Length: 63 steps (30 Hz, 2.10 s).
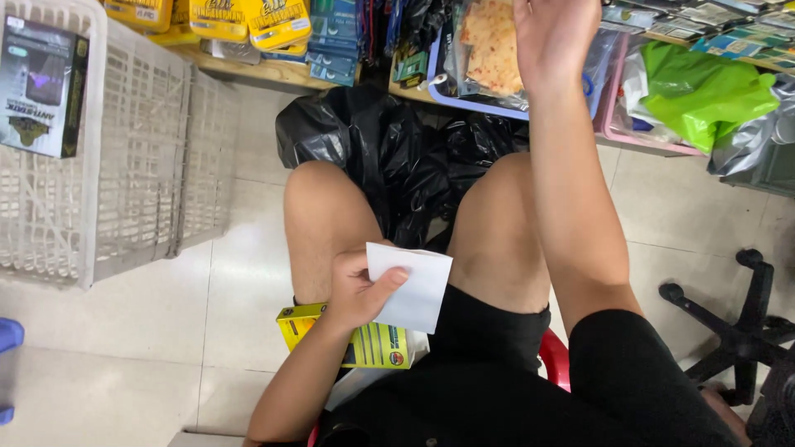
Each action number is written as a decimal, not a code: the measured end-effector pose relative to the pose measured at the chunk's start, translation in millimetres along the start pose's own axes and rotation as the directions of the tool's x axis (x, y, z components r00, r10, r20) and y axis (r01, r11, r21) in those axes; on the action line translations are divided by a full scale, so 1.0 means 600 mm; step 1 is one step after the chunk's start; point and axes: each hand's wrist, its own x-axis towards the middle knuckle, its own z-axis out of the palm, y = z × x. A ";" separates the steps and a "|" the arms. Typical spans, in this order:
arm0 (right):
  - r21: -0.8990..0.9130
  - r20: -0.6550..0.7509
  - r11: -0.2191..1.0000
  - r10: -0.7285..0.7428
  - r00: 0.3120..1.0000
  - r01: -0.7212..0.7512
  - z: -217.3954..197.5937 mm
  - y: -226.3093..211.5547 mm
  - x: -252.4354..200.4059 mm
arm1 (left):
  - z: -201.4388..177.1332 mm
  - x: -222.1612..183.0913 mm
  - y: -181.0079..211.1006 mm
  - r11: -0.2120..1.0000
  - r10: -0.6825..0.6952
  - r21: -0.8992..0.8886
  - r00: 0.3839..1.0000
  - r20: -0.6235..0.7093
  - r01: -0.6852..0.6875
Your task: The person sits in a shop and slides phone screen protector boxes into white paper sleeves one at a time, pressing each box fully into its sleeve, then reaches up and places the sleeved boxes onto the store shelf.
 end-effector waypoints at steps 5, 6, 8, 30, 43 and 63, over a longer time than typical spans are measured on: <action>-0.490 0.227 0.872 0.144 0.963 -0.015 0.220 -0.111 -0.228 | 0.007 0.003 -0.007 0.996 -0.046 -0.075 0.999 -0.018 0.044; -0.668 0.444 0.730 0.238 0.864 0.142 0.228 -0.123 -0.256 | 0.009 0.003 -0.007 0.997 -0.043 -0.066 0.999 -0.008 0.043; -0.756 0.594 0.561 0.373 0.713 0.337 0.249 -0.141 -0.307 | 0.013 -0.003 -0.009 0.997 -0.049 -0.059 0.999 0.007 0.049; -0.834 0.549 0.358 0.469 0.691 0.420 0.258 -0.257 -0.446 | 0.061 0.018 0.066 0.987 0.024 0.144 0.960 0.280 -0.067; -0.853 0.521 0.135 0.260 0.813 0.504 0.252 -0.350 -0.542 | 0.104 0.014 0.064 0.872 -0.172 0.438 0.703 0.690 -0.217; -0.399 0.319 0.638 -0.576 0.752 0.658 0.104 -0.397 -0.616 | 0.203 0.006 -0.034 0.973 -0.196 0.071 0.616 0.763 0.221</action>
